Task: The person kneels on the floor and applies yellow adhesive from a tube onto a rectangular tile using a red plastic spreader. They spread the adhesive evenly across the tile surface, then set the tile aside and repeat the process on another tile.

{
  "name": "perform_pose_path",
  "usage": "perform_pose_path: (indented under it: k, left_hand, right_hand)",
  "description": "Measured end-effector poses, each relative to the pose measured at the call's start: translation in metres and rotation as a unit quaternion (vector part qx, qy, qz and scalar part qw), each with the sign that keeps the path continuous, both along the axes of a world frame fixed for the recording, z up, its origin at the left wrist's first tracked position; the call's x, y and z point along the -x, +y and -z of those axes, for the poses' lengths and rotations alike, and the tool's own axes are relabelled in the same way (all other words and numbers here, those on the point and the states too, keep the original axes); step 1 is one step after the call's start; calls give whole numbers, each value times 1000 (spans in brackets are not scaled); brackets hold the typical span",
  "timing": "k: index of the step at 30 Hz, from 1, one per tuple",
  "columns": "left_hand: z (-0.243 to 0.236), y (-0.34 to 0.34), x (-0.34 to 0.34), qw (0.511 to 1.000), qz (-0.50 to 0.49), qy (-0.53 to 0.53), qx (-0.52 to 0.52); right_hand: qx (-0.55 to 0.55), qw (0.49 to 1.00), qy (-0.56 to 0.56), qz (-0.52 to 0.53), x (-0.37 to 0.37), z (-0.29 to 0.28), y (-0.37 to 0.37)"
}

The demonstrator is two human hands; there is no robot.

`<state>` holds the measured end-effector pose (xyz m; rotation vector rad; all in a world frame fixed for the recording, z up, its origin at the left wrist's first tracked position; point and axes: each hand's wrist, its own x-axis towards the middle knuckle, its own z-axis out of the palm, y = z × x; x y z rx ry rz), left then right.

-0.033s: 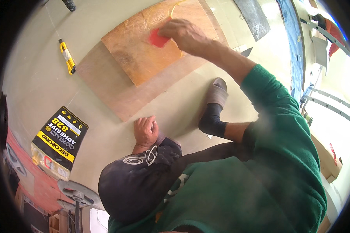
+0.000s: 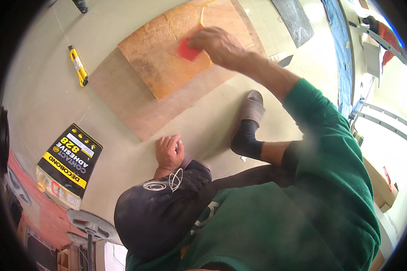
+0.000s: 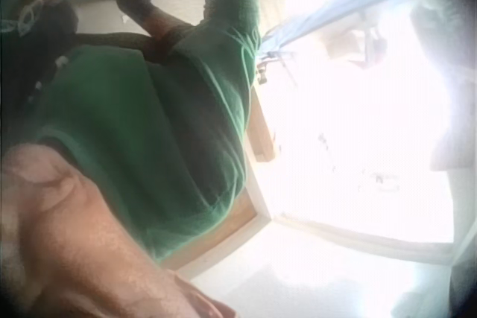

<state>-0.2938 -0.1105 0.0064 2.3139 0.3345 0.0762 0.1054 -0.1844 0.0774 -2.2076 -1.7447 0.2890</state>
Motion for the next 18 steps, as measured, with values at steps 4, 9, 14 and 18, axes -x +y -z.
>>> perform_pose_path:
  k: [4, 9, 14, 18]
  left_hand:
    - [0, -2, -1, 1000, -11, -8, 8]
    - [0, -2, -2, 1000, -12, -5, 8]
    - [-2, -1, -3, 1000, -14, -12, 0]
    - [-1, 0, -3, 1000, -14, -13, 7]
  right_hand:
    - [45, 996, 21, -70, 29, -18, -64]
    - [56, 997, 7, -49, 13, -45, -81]
    - [-109, 987, -33, 117, -10, -47, -10]
    - [-63, 987, -131, 73, -20, -4, -24]
